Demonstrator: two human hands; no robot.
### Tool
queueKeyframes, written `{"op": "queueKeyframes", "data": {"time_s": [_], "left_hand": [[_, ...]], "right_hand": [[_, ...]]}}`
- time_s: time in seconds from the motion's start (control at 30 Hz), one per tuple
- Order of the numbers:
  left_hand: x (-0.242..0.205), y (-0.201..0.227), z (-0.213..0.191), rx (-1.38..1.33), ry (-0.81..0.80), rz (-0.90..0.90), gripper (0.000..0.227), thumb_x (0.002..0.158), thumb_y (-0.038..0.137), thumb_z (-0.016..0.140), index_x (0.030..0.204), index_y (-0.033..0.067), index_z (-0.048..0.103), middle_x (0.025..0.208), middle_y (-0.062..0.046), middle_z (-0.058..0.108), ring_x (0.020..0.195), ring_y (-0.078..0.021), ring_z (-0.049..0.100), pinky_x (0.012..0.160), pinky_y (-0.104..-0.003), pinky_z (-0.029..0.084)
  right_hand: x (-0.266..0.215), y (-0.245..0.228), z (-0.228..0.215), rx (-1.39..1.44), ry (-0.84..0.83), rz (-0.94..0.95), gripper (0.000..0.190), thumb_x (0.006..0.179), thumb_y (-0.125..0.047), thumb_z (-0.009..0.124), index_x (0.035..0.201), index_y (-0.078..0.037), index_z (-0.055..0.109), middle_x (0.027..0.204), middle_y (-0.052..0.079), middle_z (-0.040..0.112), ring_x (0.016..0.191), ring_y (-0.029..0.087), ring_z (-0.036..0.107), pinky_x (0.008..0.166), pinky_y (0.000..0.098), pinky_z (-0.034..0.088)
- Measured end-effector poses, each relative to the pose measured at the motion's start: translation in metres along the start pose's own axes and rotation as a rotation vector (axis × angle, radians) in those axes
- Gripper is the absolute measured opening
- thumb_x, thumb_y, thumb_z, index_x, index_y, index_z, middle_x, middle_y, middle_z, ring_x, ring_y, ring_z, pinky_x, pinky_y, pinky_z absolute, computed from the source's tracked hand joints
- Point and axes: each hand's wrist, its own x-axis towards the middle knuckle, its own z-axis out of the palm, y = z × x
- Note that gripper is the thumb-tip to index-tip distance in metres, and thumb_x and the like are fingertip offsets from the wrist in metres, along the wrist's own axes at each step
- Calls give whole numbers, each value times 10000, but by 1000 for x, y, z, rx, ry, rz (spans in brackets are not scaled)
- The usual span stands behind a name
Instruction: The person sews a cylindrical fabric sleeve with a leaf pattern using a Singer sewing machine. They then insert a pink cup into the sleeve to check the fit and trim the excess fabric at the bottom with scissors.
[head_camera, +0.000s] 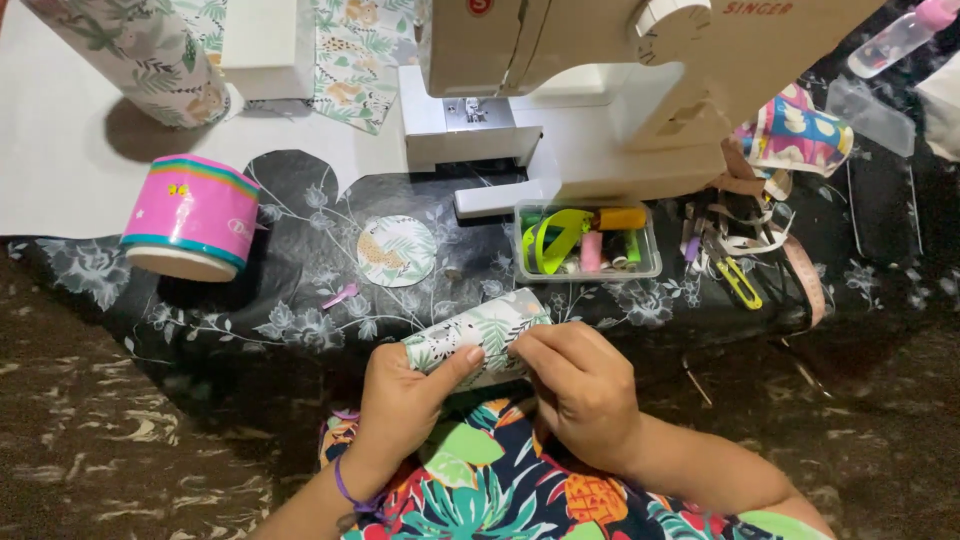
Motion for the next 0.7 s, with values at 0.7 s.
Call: {"op": "queueKeyframes", "data": {"time_s": [0.7], "left_hand": [[-2, -4, 17, 303, 191, 97, 460, 904, 315, 887, 599, 121, 602, 618, 143, 451, 673, -17, 440, 497, -302, 380]], "right_hand": [[5, -6, 21, -204, 16, -96, 270, 948, 27, 472, 1084, 74, 700, 776, 143, 495, 665, 351, 448, 616, 459, 389]]}}
